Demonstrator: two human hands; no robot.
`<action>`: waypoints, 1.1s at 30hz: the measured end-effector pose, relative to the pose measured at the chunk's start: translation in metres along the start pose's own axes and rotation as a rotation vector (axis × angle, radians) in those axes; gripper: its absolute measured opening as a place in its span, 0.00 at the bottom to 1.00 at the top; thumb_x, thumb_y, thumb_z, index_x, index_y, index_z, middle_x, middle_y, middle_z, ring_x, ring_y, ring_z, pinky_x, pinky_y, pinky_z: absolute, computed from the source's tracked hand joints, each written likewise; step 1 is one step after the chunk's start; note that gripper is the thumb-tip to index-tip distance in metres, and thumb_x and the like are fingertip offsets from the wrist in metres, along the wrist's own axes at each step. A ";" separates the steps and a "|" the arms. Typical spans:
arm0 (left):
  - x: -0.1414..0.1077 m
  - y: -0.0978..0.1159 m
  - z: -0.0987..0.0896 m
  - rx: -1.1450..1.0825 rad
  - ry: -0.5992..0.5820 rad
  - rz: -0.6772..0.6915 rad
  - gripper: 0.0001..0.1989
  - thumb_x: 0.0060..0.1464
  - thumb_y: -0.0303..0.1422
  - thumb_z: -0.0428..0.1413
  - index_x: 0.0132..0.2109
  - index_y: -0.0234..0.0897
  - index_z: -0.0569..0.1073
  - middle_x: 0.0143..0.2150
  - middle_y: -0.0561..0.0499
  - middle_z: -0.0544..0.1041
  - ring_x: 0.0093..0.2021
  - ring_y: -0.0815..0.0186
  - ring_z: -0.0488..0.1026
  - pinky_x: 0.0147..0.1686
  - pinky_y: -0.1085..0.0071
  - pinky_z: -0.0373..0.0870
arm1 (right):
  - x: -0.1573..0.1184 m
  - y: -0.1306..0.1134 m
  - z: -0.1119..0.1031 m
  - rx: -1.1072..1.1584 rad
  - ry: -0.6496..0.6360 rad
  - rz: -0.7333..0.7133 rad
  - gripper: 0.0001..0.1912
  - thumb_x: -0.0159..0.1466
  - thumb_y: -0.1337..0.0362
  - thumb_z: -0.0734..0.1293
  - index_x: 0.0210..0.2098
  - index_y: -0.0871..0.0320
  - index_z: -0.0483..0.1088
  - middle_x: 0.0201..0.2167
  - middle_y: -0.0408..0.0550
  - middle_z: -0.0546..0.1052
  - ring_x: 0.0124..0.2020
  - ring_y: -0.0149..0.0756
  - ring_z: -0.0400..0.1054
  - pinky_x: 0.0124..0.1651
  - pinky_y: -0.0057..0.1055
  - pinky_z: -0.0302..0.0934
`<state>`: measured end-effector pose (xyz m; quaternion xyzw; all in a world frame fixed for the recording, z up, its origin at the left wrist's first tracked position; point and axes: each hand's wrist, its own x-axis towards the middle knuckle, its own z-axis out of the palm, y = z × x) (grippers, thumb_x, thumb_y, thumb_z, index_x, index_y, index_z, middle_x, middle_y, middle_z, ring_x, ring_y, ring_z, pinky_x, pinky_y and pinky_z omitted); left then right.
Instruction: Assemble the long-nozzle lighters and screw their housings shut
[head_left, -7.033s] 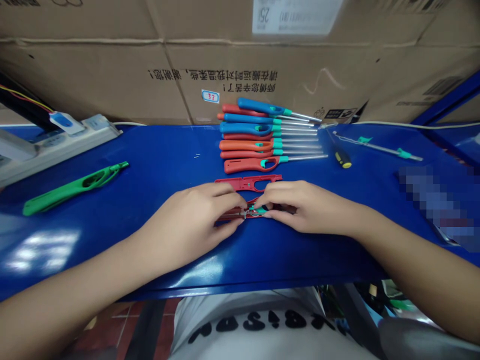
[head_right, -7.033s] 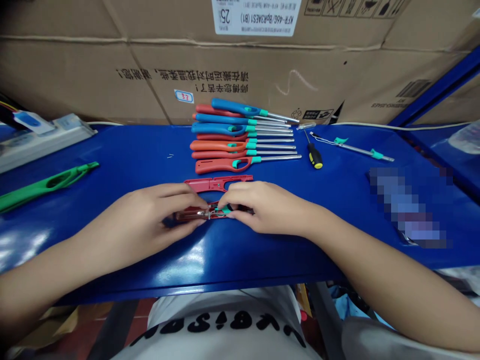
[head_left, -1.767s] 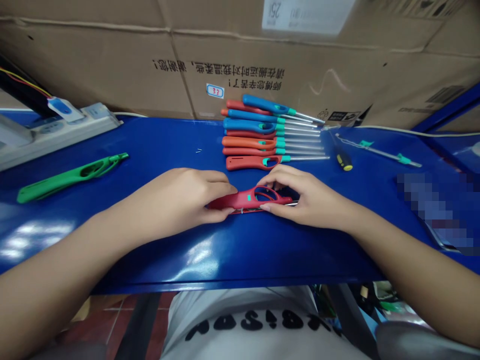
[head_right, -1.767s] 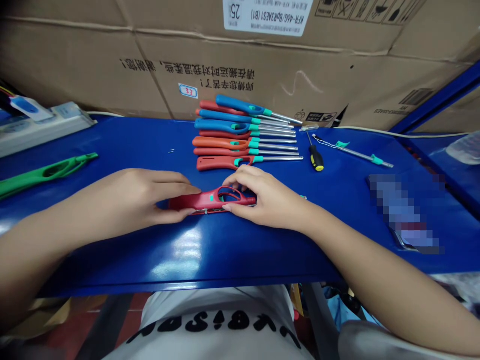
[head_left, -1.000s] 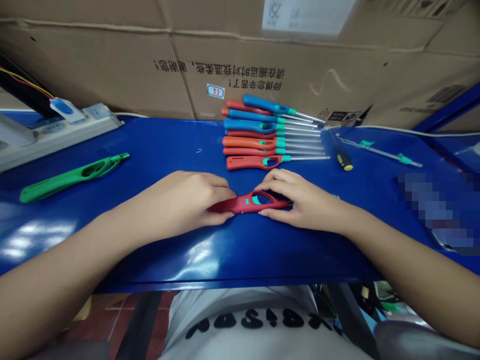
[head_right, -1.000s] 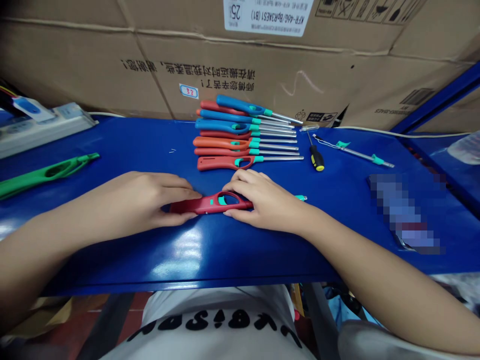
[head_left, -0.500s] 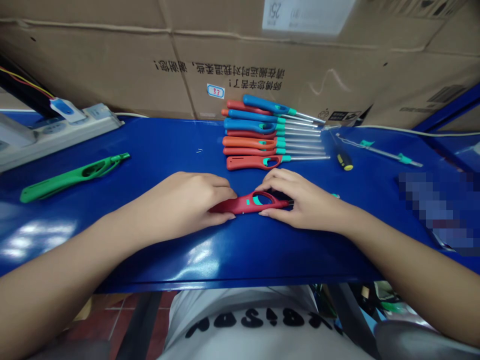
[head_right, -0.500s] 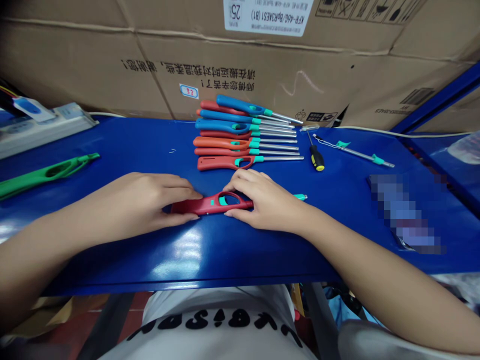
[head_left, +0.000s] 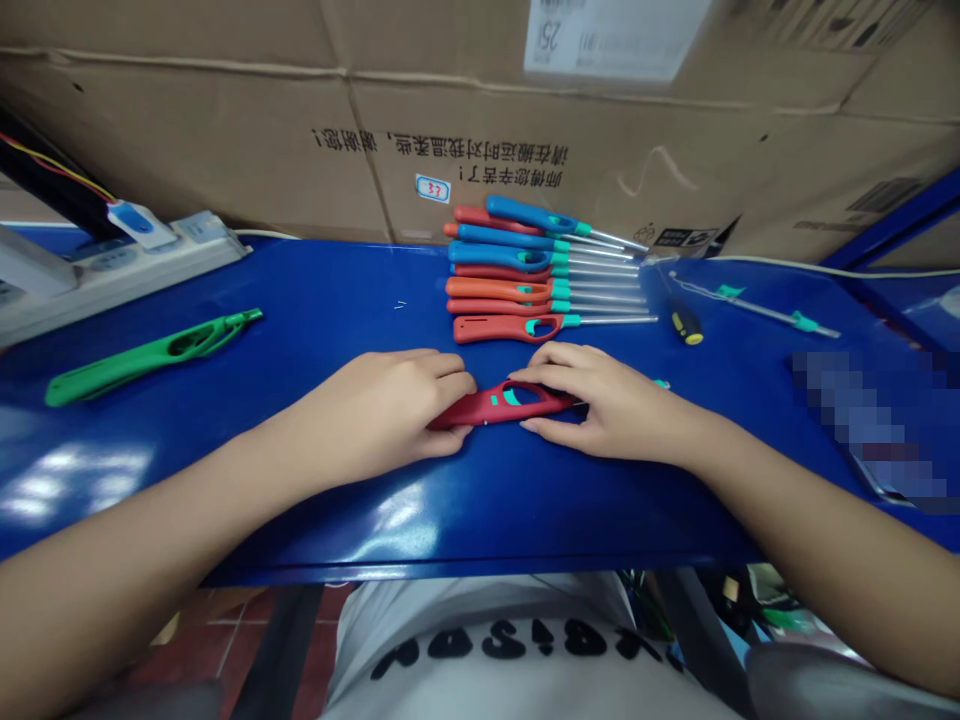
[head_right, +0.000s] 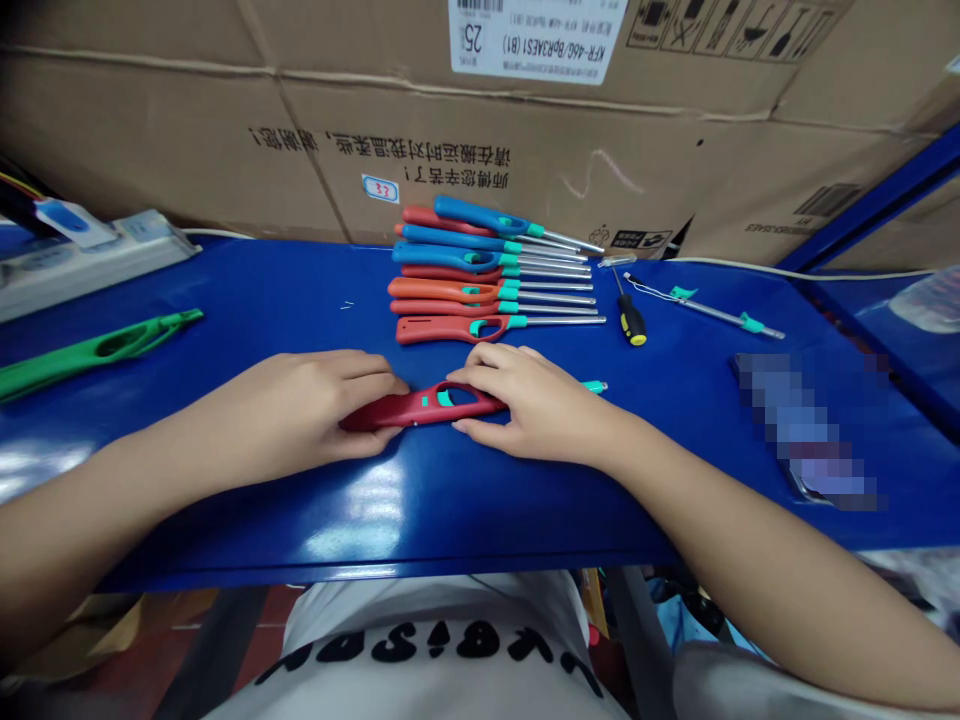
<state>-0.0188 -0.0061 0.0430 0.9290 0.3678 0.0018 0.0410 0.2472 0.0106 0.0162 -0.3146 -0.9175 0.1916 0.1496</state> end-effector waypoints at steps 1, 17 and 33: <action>0.000 -0.001 0.000 -0.024 -0.005 -0.004 0.10 0.60 0.36 0.59 0.48 0.39 0.77 0.44 0.48 0.79 0.42 0.59 0.77 0.36 0.68 0.68 | 0.000 0.000 -0.001 0.012 -0.003 -0.007 0.18 0.67 0.60 0.69 0.56 0.55 0.73 0.48 0.54 0.75 0.47 0.43 0.71 0.51 0.43 0.66; 0.000 0.002 0.004 0.069 0.033 -0.044 0.11 0.63 0.38 0.58 0.47 0.37 0.76 0.43 0.47 0.79 0.42 0.57 0.77 0.33 0.67 0.66 | -0.002 -0.003 0.005 0.038 -0.002 0.074 0.21 0.73 0.58 0.61 0.61 0.59 0.69 0.52 0.57 0.71 0.50 0.44 0.71 0.56 0.45 0.68; -0.003 -0.006 -0.002 -0.107 0.051 -0.069 0.13 0.64 0.42 0.57 0.51 0.42 0.77 0.50 0.49 0.79 0.44 0.59 0.77 0.34 0.69 0.66 | -0.001 -0.003 0.000 0.076 0.028 0.053 0.16 0.72 0.60 0.64 0.57 0.58 0.70 0.50 0.55 0.72 0.49 0.42 0.69 0.53 0.41 0.67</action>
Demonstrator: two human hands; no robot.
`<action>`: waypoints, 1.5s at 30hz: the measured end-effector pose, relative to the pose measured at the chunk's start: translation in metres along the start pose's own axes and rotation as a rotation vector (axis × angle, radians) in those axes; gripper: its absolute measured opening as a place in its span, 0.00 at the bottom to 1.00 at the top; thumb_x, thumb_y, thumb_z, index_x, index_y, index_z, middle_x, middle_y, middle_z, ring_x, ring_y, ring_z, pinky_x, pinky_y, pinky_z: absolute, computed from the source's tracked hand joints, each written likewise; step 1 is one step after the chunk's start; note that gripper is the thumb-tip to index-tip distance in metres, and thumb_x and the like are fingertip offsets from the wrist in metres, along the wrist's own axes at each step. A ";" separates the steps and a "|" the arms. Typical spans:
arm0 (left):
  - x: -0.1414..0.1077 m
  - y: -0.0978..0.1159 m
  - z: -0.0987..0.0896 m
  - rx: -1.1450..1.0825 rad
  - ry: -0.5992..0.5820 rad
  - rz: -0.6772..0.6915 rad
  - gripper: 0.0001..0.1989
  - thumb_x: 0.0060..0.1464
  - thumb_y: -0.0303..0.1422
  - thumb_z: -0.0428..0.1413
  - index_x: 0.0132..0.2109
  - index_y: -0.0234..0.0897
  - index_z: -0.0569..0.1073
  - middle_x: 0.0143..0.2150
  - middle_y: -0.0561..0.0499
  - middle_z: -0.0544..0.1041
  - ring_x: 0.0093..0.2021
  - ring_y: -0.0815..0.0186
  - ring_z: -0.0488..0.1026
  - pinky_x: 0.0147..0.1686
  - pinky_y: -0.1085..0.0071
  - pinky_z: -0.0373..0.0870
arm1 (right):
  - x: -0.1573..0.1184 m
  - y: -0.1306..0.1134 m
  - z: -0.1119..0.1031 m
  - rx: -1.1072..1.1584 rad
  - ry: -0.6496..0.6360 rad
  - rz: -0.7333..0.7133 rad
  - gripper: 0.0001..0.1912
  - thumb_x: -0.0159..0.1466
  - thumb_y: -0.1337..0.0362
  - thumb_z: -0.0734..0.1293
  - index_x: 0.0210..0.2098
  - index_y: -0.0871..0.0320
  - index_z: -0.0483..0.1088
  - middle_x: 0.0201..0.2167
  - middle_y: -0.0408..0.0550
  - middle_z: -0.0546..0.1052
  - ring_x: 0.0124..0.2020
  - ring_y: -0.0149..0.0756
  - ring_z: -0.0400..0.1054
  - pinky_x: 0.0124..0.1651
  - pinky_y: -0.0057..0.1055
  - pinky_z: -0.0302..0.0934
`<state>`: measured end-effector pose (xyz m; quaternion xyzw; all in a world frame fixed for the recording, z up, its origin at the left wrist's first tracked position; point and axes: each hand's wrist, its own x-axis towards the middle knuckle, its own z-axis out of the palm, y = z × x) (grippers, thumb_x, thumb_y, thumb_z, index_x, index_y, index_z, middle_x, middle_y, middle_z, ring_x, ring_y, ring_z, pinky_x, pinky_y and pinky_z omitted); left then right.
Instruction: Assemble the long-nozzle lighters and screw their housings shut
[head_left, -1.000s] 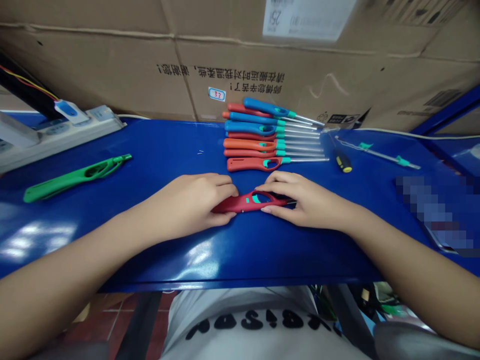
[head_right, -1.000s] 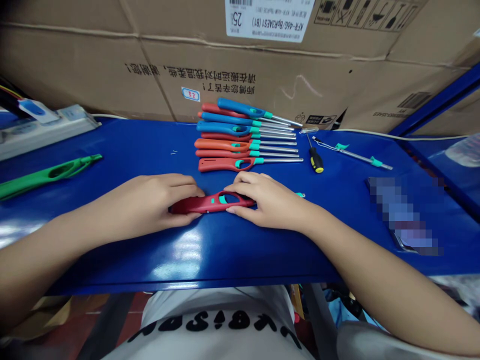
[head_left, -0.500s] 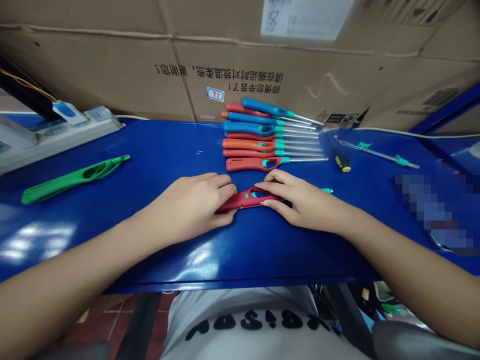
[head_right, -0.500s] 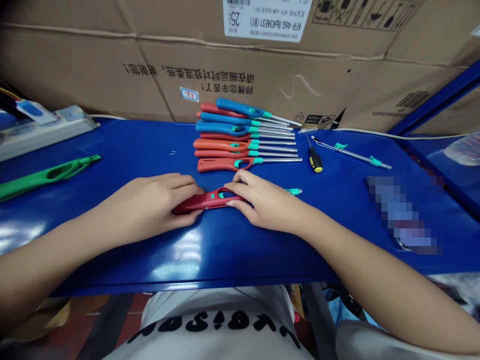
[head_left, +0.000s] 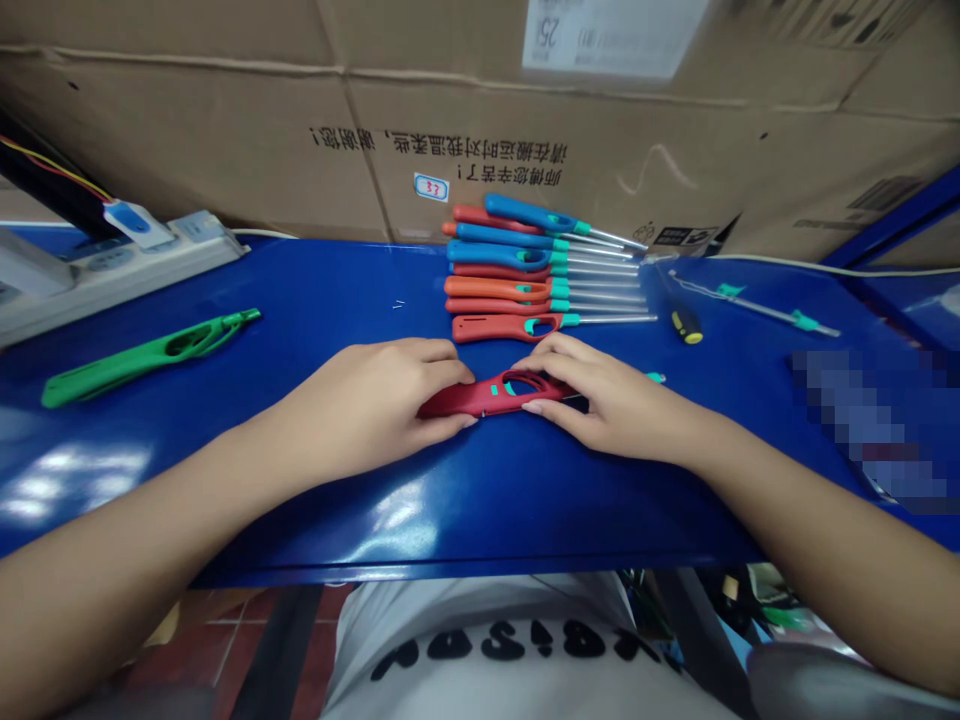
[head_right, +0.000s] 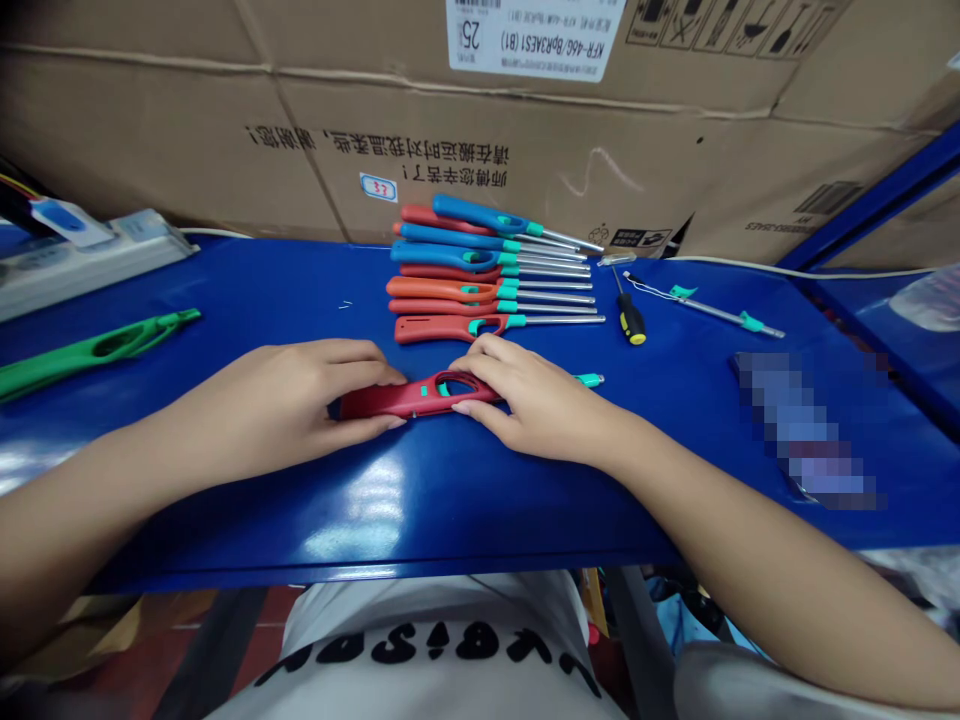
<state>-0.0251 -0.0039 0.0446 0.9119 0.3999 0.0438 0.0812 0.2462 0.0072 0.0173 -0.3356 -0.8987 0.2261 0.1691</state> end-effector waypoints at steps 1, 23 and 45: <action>0.000 -0.001 0.000 0.000 0.001 0.000 0.13 0.63 0.42 0.58 0.51 0.42 0.77 0.50 0.49 0.79 0.45 0.58 0.77 0.34 0.68 0.66 | 0.000 0.000 0.000 -0.007 -0.004 -0.001 0.16 0.72 0.60 0.65 0.56 0.58 0.70 0.50 0.55 0.72 0.49 0.42 0.69 0.52 0.41 0.68; 0.004 -0.003 0.005 -0.023 -0.014 -0.033 0.13 0.61 0.40 0.60 0.51 0.42 0.77 0.51 0.51 0.79 0.46 0.58 0.78 0.36 0.68 0.68 | 0.002 0.007 0.006 -0.057 0.038 -0.028 0.17 0.71 0.59 0.65 0.57 0.58 0.70 0.49 0.56 0.72 0.49 0.44 0.70 0.53 0.44 0.68; 0.007 0.001 0.013 -0.033 0.151 0.140 0.19 0.72 0.41 0.47 0.40 0.34 0.75 0.37 0.46 0.76 0.38 0.61 0.74 0.39 0.66 0.68 | -0.002 0.003 -0.004 -0.379 0.101 -0.126 0.16 0.74 0.59 0.59 0.43 0.60 0.75 0.35 0.49 0.78 0.35 0.38 0.72 0.36 0.33 0.60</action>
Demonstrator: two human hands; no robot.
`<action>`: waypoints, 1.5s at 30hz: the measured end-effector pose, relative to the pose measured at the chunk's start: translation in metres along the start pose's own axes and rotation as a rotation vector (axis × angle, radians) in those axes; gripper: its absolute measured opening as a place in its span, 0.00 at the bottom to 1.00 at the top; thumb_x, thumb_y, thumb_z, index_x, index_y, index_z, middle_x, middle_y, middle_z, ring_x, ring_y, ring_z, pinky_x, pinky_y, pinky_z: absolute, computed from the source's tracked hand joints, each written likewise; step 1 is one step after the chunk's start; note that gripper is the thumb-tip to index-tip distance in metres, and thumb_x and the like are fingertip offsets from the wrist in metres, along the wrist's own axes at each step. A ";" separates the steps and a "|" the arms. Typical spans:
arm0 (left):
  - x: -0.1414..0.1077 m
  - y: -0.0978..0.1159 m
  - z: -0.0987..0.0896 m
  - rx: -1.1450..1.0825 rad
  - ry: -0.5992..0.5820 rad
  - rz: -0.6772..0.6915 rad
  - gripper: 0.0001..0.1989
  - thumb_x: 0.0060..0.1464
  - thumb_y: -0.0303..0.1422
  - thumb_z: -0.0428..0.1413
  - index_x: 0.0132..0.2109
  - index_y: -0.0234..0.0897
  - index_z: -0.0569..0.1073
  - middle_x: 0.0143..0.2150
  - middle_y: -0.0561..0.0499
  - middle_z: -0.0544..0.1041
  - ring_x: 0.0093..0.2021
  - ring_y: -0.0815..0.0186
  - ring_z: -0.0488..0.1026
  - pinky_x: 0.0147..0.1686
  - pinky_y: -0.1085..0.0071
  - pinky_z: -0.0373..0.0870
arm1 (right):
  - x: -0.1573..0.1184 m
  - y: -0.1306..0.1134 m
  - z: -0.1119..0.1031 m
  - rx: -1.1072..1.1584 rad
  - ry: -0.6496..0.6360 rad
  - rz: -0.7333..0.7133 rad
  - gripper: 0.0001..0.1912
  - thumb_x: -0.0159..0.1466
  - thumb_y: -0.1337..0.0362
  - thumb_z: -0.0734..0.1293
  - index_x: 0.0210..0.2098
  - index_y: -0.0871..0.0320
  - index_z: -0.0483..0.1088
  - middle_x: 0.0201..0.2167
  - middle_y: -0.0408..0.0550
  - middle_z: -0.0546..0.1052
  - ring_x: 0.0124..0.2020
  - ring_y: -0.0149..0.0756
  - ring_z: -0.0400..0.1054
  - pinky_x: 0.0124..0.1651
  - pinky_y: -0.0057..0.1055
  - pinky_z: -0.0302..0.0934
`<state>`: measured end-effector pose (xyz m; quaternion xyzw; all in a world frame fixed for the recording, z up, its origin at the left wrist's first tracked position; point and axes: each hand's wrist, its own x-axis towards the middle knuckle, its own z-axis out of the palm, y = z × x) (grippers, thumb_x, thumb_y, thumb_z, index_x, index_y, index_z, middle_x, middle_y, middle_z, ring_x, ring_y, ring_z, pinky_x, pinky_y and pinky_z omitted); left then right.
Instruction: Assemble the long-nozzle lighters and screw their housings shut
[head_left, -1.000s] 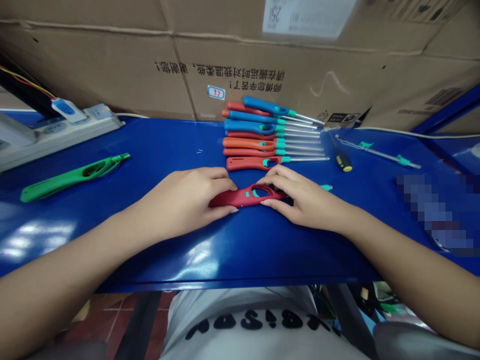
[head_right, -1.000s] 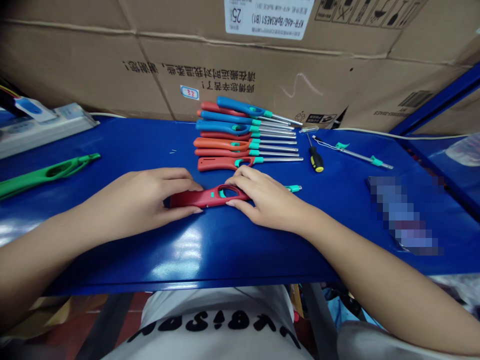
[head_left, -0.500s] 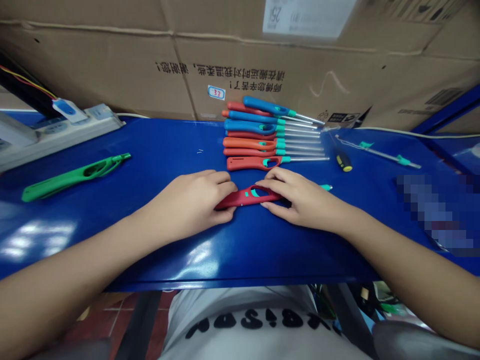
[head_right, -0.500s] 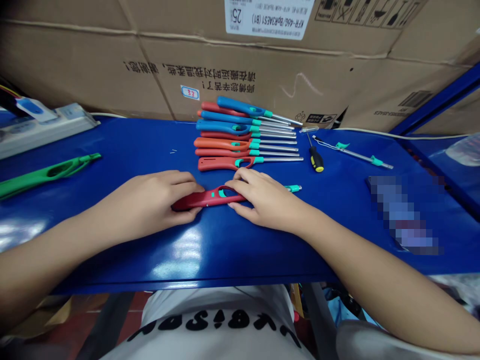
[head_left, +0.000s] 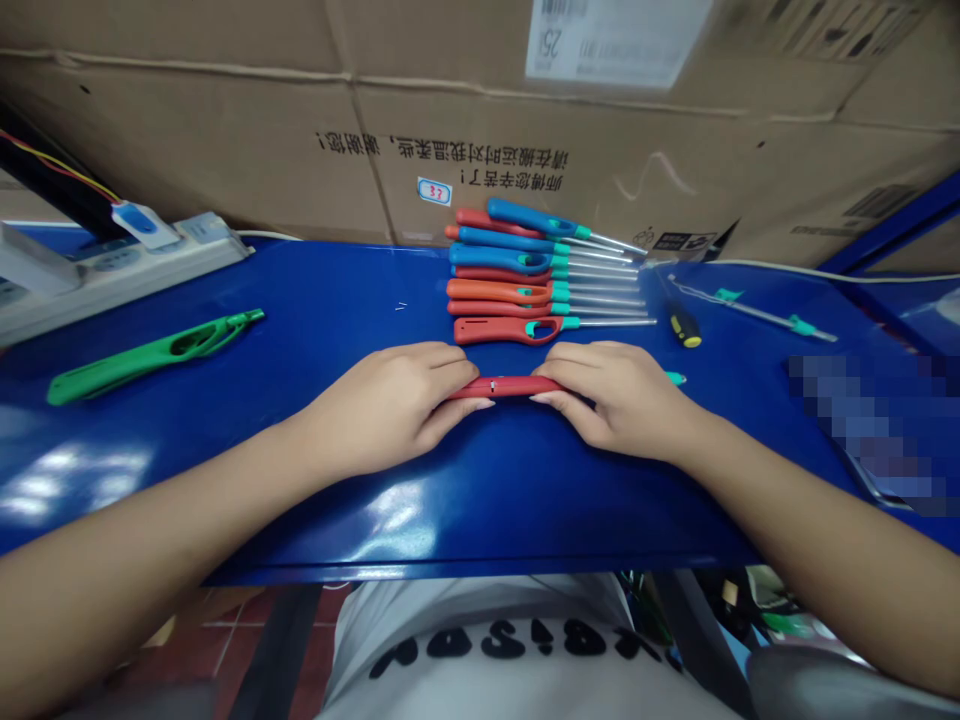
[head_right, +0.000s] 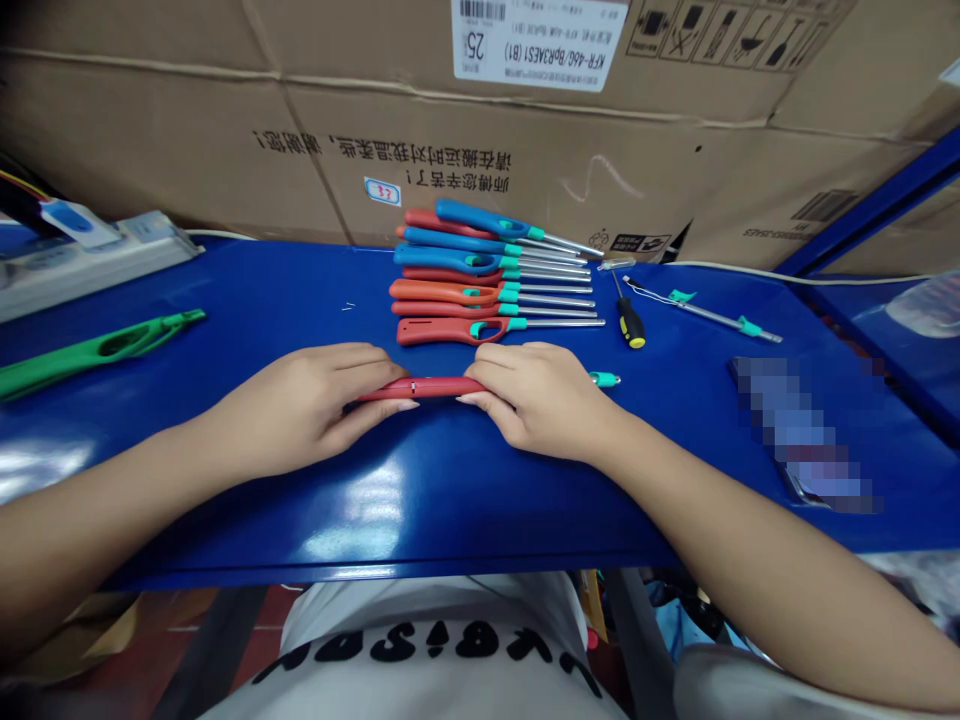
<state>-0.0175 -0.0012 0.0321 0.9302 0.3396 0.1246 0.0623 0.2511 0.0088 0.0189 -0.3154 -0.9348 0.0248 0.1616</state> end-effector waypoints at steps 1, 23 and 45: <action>0.000 0.000 0.000 -0.004 0.011 0.005 0.18 0.72 0.40 0.47 0.40 0.34 0.75 0.37 0.46 0.76 0.38 0.61 0.74 0.39 0.67 0.68 | 0.000 0.000 0.000 -0.012 0.009 0.001 0.16 0.74 0.58 0.59 0.43 0.60 0.75 0.35 0.49 0.78 0.35 0.38 0.72 0.36 0.33 0.60; 0.001 -0.023 -0.011 -0.011 0.110 0.057 0.17 0.71 0.42 0.49 0.50 0.35 0.76 0.44 0.44 0.79 0.42 0.60 0.77 0.44 0.66 0.72 | 0.000 0.014 -0.015 -0.038 0.115 0.045 0.13 0.72 0.57 0.64 0.45 0.58 0.76 0.43 0.52 0.82 0.43 0.44 0.77 0.44 0.37 0.68; -0.004 -0.021 -0.002 0.128 0.146 0.135 0.21 0.71 0.47 0.46 0.50 0.39 0.77 0.38 0.48 0.84 0.30 0.64 0.78 0.32 0.70 0.67 | 0.000 0.007 -0.015 0.210 -0.045 0.138 0.18 0.76 0.55 0.55 0.45 0.58 0.72 0.44 0.54 0.79 0.46 0.42 0.73 0.48 0.39 0.66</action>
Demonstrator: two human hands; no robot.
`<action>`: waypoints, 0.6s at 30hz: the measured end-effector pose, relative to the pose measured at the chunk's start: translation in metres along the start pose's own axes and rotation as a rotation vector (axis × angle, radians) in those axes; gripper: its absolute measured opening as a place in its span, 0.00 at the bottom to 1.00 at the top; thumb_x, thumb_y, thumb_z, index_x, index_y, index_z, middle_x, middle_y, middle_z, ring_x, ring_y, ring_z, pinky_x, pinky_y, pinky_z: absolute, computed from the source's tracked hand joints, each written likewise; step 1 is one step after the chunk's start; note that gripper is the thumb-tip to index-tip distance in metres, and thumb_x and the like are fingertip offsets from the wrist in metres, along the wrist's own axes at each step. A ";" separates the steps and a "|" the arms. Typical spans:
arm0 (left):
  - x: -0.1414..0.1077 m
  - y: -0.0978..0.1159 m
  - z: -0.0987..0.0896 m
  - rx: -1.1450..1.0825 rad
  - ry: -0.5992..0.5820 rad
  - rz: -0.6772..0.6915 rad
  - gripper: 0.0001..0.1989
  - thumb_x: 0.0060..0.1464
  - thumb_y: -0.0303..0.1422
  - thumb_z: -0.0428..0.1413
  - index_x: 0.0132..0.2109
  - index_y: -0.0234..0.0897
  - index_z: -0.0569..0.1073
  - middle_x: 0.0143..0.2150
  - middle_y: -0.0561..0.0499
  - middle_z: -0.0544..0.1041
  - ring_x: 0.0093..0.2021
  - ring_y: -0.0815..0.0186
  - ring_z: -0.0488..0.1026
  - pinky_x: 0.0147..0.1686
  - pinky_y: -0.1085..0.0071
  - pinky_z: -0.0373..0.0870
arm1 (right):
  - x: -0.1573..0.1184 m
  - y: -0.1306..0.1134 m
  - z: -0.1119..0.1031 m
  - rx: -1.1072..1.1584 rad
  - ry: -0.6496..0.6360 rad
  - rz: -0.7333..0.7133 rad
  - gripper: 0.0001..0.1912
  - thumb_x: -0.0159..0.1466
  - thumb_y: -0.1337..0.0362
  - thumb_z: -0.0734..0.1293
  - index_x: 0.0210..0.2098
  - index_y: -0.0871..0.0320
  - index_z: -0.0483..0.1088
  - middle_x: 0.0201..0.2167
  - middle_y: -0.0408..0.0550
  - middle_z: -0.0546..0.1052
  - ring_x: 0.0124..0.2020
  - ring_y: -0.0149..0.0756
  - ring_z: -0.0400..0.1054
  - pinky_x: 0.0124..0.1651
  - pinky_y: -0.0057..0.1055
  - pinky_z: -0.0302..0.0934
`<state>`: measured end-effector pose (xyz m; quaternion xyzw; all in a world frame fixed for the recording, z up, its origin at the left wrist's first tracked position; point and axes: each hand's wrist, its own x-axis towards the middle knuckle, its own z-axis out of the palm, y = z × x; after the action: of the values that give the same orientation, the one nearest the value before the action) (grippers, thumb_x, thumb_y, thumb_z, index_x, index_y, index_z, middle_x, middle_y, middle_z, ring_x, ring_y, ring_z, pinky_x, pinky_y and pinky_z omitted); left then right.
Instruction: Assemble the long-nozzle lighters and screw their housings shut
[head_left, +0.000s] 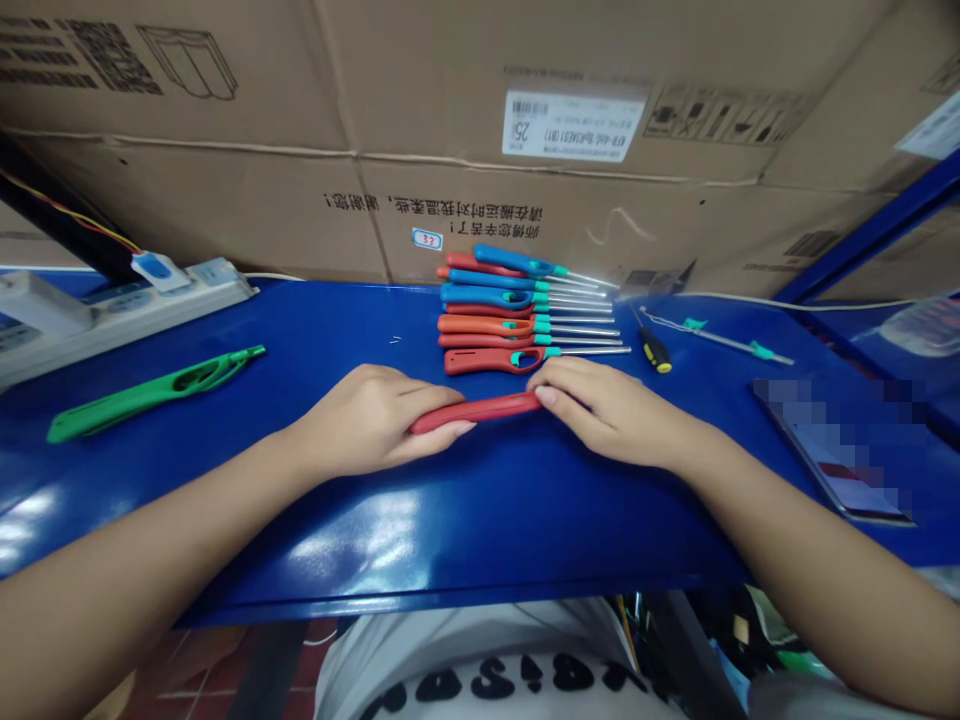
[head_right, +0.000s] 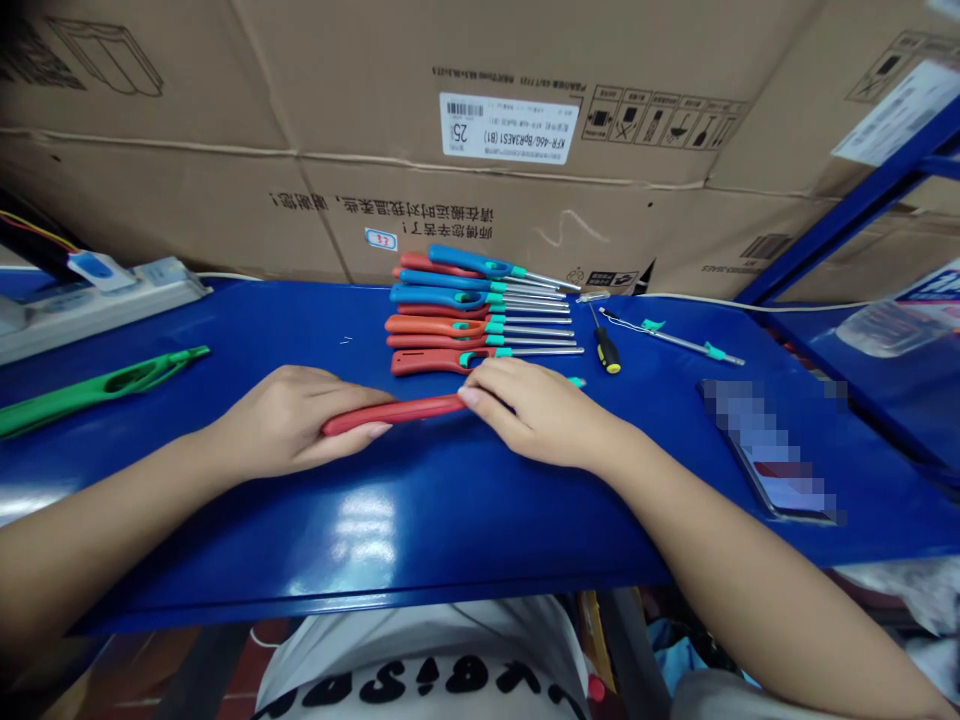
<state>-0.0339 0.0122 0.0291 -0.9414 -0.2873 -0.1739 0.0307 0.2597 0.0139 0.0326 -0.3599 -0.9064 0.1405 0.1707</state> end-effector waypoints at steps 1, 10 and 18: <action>-0.001 0.001 0.000 0.020 0.028 0.026 0.21 0.71 0.46 0.46 0.47 0.39 0.79 0.36 0.49 0.84 0.27 0.65 0.77 0.30 0.70 0.66 | 0.000 -0.002 0.000 0.050 -0.011 -0.045 0.17 0.76 0.55 0.57 0.50 0.58 0.71 0.49 0.54 0.79 0.50 0.41 0.73 0.52 0.39 0.67; -0.001 0.010 0.007 -0.035 0.130 0.102 0.22 0.72 0.45 0.46 0.47 0.36 0.79 0.39 0.48 0.85 0.29 0.66 0.79 0.31 0.71 0.68 | -0.003 -0.013 0.018 0.152 0.217 -0.251 0.13 0.72 0.65 0.64 0.53 0.58 0.74 0.48 0.51 0.82 0.50 0.36 0.76 0.54 0.35 0.71; -0.001 -0.004 0.002 -0.012 0.068 0.054 0.24 0.73 0.47 0.43 0.51 0.37 0.79 0.41 0.46 0.85 0.33 0.64 0.81 0.36 0.71 0.70 | -0.002 -0.002 0.008 0.003 0.180 -0.206 0.16 0.71 0.63 0.65 0.56 0.60 0.73 0.52 0.54 0.81 0.52 0.40 0.76 0.56 0.39 0.70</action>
<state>-0.0368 0.0155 0.0267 -0.9426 -0.2593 -0.2064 0.0393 0.2568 0.0106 0.0260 -0.2759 -0.9194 0.0910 0.2652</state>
